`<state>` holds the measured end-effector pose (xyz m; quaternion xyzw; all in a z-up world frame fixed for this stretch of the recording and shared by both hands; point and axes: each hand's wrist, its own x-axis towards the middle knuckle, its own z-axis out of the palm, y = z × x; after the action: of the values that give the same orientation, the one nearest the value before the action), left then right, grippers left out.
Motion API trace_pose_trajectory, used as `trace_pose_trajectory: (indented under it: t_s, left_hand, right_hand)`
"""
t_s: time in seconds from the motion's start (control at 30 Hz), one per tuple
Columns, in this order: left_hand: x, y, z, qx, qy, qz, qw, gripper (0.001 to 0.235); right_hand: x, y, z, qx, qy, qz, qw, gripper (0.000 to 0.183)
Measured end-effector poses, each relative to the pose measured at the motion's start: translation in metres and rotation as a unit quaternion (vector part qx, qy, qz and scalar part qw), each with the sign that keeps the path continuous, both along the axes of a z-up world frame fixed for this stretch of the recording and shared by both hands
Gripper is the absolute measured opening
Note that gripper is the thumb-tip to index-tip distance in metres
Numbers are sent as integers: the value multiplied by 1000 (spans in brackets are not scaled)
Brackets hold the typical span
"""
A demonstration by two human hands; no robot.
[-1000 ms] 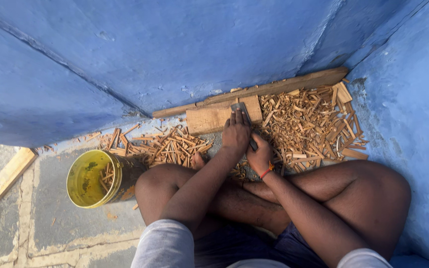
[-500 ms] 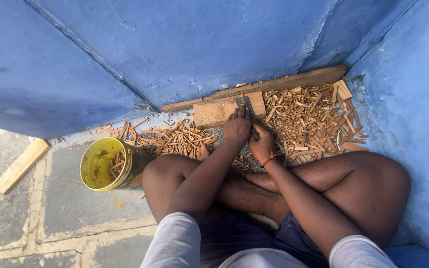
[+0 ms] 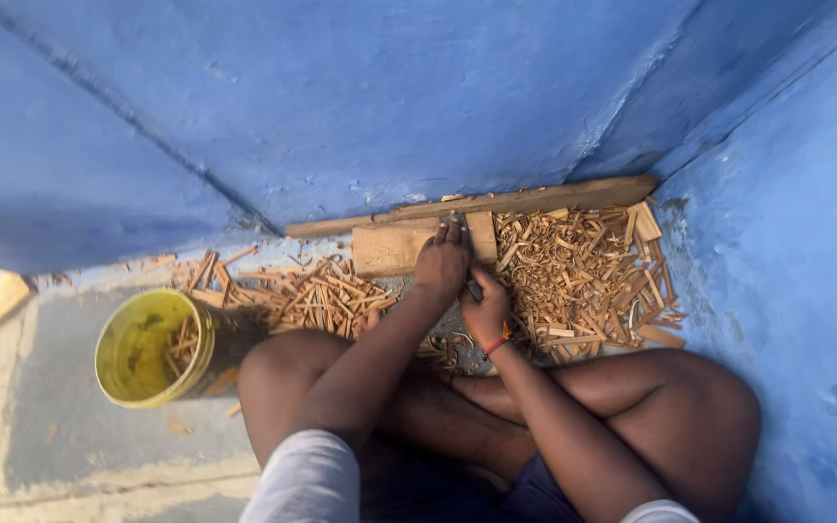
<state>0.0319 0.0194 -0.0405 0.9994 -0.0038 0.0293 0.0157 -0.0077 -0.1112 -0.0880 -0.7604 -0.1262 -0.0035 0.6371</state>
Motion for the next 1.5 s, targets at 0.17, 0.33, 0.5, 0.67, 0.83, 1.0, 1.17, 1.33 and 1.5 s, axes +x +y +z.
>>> trace_pose_trajectory:
  t_s: [0.17,0.33,0.5,0.67,0.83,1.0,1.17,1.33,1.5]
  left_hand:
    - [-23,6,25,-94,-41,-15,995,57]
    - [-46,0,67,-198,-79,59,975,63]
    - [-43,16,65,-260,-167,81,947,43]
    - [-29,16,54,-255,-158,2,954,39]
    - [-10,9,46,-196,-133,-18,971,18]
    - [5,14,32,-176,-96,30,979,22]
    - [12,16,31,-209,-137,45,967,31]
    - [5,12,49,-273,-206,44,939,37]
    - [-2,7,55,-336,-198,46,920,44]
  right_hand:
    - [9,-3,-16,-30,-118,1,993,54]
    - [-11,-8,14,77,111,-6,991,54]
    - [-22,-11,29,175,144,-34,973,56]
    - [-18,-11,31,164,208,-56,963,56]
    - [-17,-4,28,168,212,-74,960,55]
    - [-20,3,21,167,201,-67,963,56]
    - [-22,8,27,150,186,-61,969,55]
    - [-23,10,35,85,132,-74,985,55]
    - [-25,4,36,-35,90,-92,991,56]
